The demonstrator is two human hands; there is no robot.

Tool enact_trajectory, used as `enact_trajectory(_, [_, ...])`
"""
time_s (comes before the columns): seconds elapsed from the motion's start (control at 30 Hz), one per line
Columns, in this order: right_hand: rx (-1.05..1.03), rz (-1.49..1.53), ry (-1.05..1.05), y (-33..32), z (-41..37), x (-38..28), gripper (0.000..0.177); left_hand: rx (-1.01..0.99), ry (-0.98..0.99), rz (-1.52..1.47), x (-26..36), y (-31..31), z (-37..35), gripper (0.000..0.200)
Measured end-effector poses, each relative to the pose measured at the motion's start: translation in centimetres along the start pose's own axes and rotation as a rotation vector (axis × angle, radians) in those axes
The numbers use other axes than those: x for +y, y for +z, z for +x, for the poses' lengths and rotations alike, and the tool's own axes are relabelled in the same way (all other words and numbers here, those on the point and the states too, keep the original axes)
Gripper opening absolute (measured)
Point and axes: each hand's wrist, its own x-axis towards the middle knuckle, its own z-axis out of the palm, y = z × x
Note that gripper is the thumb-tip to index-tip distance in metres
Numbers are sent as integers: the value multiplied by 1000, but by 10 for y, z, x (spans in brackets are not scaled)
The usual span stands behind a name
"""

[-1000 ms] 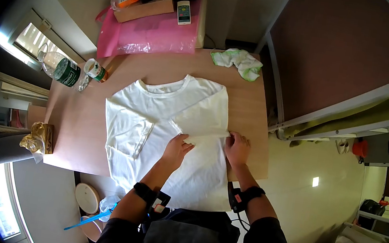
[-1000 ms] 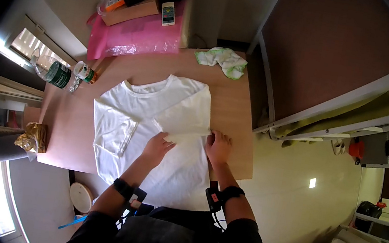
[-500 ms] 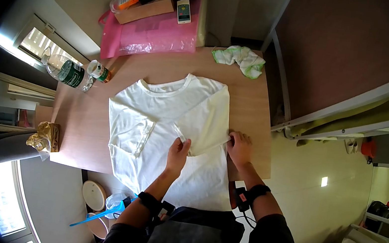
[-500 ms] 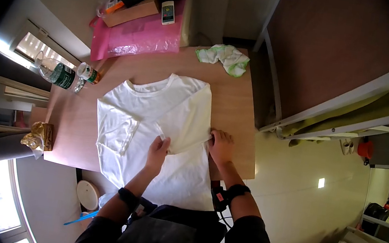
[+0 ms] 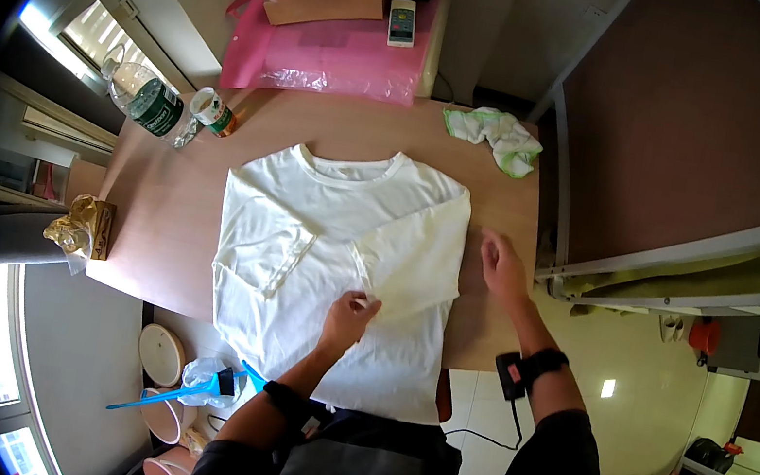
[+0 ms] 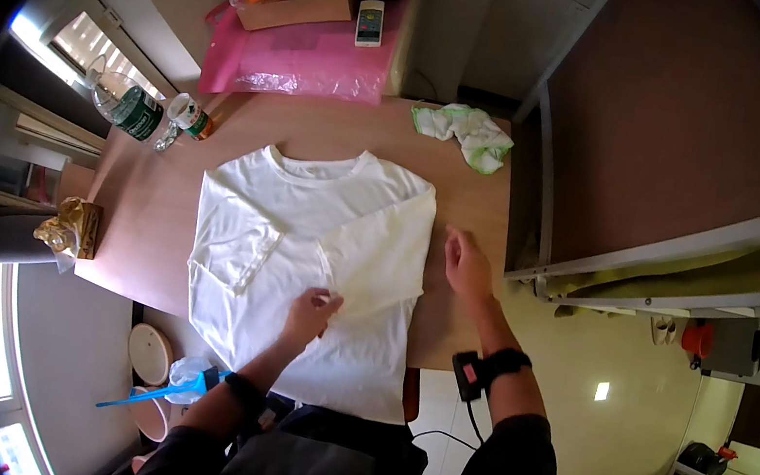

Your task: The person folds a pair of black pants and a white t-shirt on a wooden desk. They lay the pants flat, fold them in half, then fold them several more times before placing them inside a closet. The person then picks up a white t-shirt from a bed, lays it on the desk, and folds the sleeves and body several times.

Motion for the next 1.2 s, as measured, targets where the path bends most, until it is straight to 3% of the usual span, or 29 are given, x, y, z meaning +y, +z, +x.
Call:
enact_trajectory(0.03, [94, -6, -66, 9, 26, 8, 27, -60, -13, 79, -1, -2, -1, 39])
enact_trajectory(0.13, [70, -33, -145, 23, 87, 16, 28, -57, 25, 151, -24, 4, 3, 38])
enact_trajectory(0.2, [-272, -115, -80, 24, 113, 21, 26, -68, 40, 128, -19, 6, 1, 35])
enact_trajectory(0.37, [-506, -250, -130, 3, 133, 6, 31, -88, -49, 124, -17, 9, 1, 36])
enact_trajectory(0.43, [-660, -258, -9, 4, 146, 4, 34, -53, -13, 185, -18, 5, -2, 38])
enact_trajectory(0.47, [-579, -142, -37, 1, 140, 3, 35, -52, -13, 186, -17, 9, -3, 38])
enact_trajectory(0.57, [-611, -180, -25, -2, 149, 11, 34, -51, 14, 206, -14, 6, -4, 39])
enact_trajectory(0.7, [-412, -152, -93, 13, 146, 34, 24, -28, 25, 161, -16, 8, -1, 39])
enact_trajectory(0.83, [-424, -188, -74, 21, 126, 22, 25, -8, 42, 155, -13, 20, -6, 40])
enact_trajectory(0.9, [51, -402, -208, 28, 97, -9, 37, 11, 51, 110, -11, 26, -5, 40])
enact_trajectory(1.0, [12, -504, -292, 32, 45, -45, 52, 42, 25, 168, -10, 29, -6, 39])
enact_trajectory(1.07, [-82, -461, -348, 47, -25, -54, 59, -242, -216, -120, -3, 23, -8, 35])
enact_trajectory(1.1, [-149, -409, -353, 60, -29, -54, 61, -231, -174, -64, 1, 19, -9, 30])
enact_trajectory(1.17, [-182, -388, -344, 66, -41, -48, 63, 105, 273, 197, -22, 2, -9, 24])
enact_trajectory(1.2, [-202, -401, -338, 65, -41, -44, 64, 133, 309, 210, -28, 2, -6, 19])
